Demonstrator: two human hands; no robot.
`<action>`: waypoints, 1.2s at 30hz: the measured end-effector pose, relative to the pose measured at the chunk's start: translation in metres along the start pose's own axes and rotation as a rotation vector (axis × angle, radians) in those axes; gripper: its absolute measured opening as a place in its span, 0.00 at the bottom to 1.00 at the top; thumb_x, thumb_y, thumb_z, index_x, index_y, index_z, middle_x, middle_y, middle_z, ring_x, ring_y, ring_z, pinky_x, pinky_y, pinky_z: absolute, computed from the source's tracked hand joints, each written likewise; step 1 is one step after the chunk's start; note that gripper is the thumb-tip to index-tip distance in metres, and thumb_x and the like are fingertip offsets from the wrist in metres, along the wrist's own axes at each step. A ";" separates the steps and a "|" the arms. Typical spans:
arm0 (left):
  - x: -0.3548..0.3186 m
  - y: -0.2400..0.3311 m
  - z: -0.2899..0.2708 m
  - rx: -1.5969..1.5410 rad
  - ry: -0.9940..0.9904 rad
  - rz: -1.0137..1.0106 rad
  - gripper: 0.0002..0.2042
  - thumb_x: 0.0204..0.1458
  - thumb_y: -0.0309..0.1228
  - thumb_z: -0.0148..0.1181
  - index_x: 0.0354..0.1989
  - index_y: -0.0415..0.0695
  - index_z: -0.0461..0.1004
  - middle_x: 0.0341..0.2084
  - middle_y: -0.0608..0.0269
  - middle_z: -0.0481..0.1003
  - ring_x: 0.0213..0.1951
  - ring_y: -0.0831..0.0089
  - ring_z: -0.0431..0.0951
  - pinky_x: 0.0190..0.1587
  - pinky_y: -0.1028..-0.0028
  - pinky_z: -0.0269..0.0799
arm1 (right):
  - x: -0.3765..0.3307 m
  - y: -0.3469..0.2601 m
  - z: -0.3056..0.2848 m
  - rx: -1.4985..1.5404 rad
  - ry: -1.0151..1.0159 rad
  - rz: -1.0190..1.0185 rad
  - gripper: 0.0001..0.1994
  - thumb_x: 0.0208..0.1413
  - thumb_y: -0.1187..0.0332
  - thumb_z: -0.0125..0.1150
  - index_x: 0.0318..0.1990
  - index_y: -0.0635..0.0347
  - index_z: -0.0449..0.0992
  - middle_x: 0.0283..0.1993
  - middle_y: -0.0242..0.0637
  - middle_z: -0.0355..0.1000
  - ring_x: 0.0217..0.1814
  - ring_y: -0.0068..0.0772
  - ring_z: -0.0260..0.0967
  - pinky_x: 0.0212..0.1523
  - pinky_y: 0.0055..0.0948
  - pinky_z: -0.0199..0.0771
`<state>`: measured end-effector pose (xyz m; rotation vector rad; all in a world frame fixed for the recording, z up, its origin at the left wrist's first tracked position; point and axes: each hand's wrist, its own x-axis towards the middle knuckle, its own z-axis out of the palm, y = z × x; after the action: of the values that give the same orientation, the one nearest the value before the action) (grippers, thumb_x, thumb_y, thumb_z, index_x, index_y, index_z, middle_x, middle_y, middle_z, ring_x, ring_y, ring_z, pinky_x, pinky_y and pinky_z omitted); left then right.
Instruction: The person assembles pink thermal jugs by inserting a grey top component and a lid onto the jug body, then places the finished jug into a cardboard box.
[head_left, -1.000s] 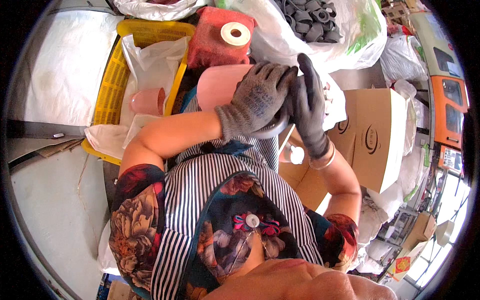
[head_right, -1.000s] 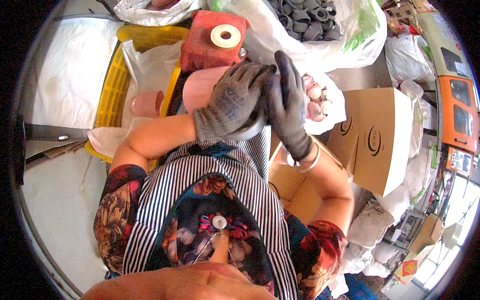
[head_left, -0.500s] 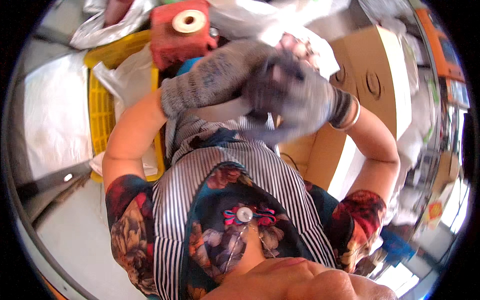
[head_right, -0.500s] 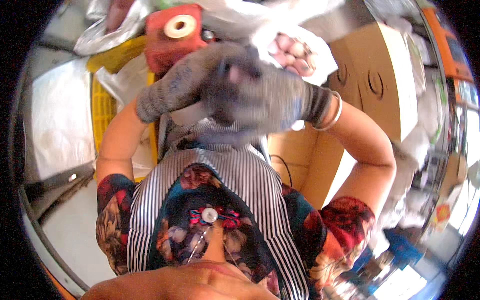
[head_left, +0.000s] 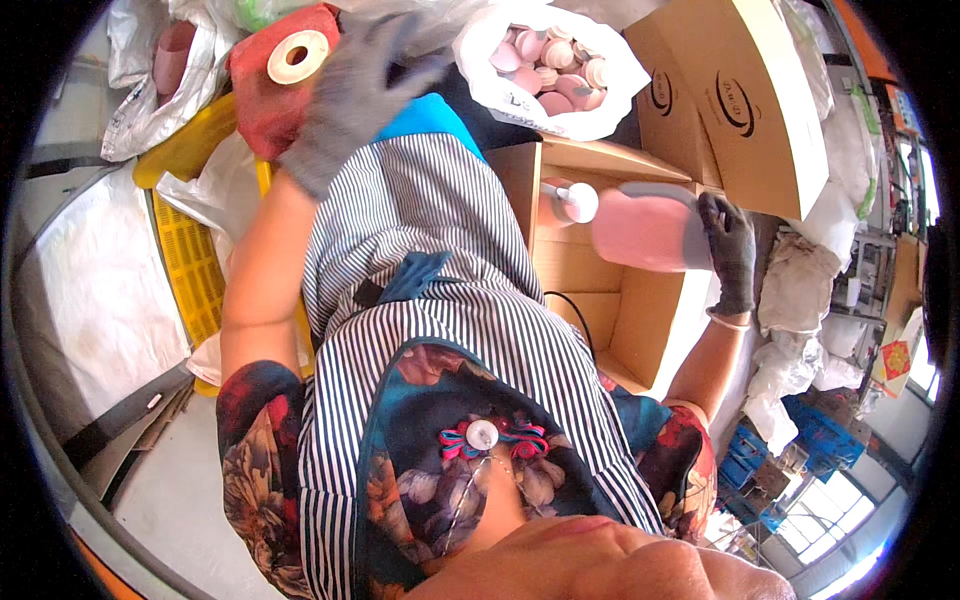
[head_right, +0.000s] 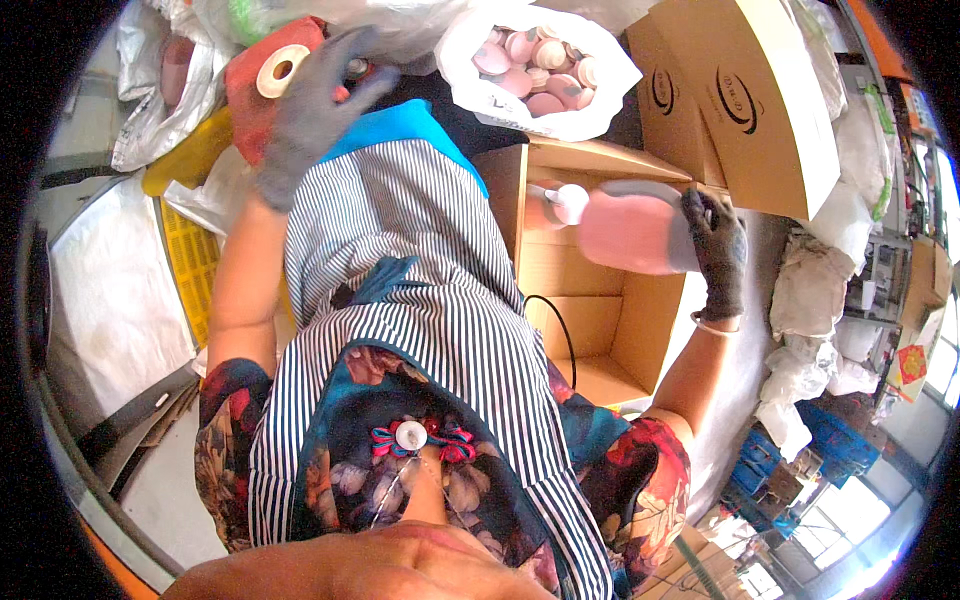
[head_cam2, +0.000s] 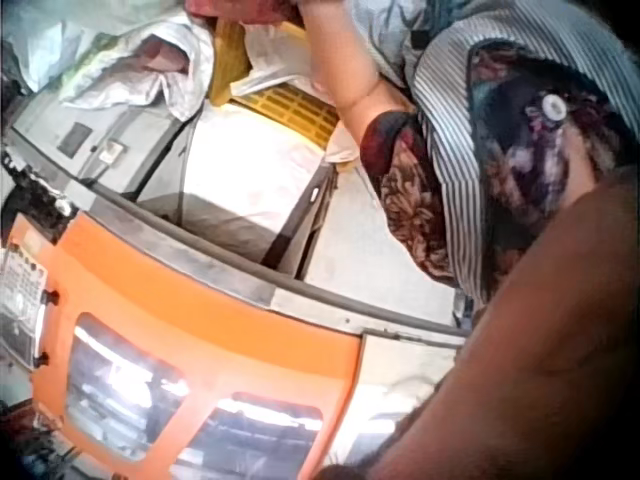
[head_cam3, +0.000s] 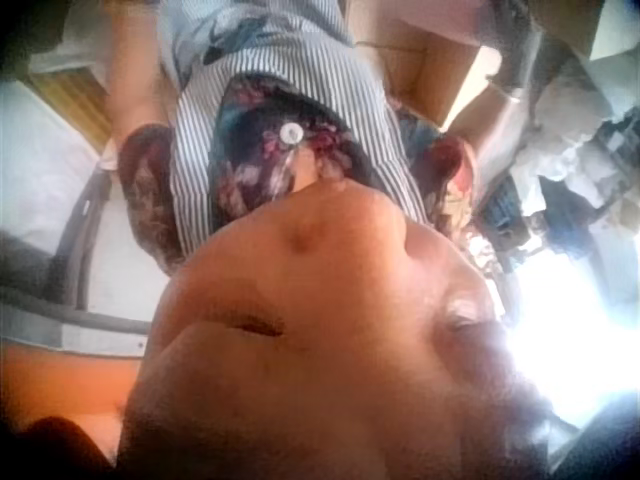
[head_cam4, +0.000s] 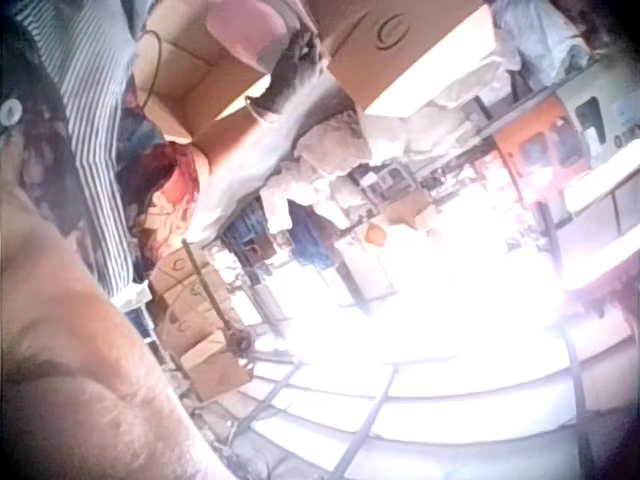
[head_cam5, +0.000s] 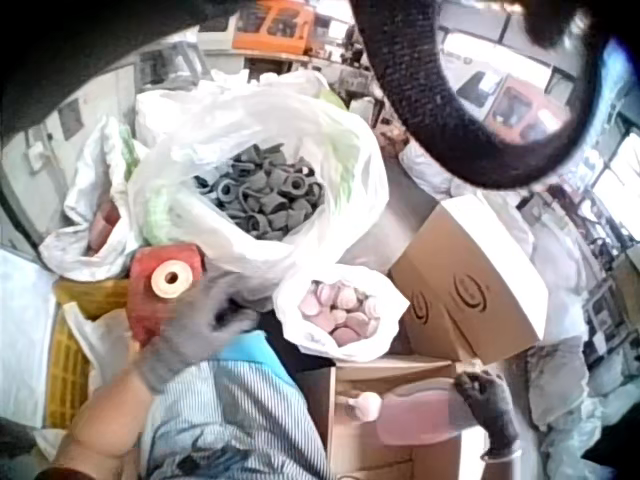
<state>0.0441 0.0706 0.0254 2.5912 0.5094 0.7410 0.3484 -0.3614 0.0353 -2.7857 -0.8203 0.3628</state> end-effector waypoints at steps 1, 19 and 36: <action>-0.009 -0.012 -0.004 -0.041 0.038 -0.080 0.26 0.56 0.47 0.68 0.58 0.44 0.74 0.46 0.55 0.79 0.49 0.60 0.79 0.54 0.61 0.73 | 0.007 0.032 0.017 -0.066 -0.035 0.161 0.26 0.63 0.41 0.56 0.54 0.50 0.83 0.53 0.47 0.78 0.57 0.51 0.74 0.59 0.48 0.70; -0.109 -0.020 -0.020 -0.170 0.104 -0.535 0.15 0.64 0.28 0.59 0.58 0.37 0.75 0.54 0.54 0.79 0.55 0.68 0.78 0.60 0.70 0.72 | 0.104 0.079 0.250 -0.178 0.271 0.012 0.42 0.48 0.28 0.62 0.62 0.49 0.74 0.68 0.44 0.67 0.73 0.57 0.57 0.69 0.65 0.54; -0.264 -0.150 -0.067 0.151 0.330 -0.842 0.19 0.61 0.39 0.63 0.55 0.40 0.79 0.52 0.56 0.81 0.54 0.68 0.80 0.59 0.71 0.72 | 0.091 0.011 0.286 -0.330 0.057 -0.518 0.41 0.41 0.49 0.77 0.65 0.52 0.68 0.64 0.47 0.68 0.67 0.53 0.63 0.67 0.46 0.65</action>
<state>-0.2377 0.1001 -0.1022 2.0499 1.6602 0.8191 0.3447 -0.2816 -0.2543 -2.6962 -1.6592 0.0582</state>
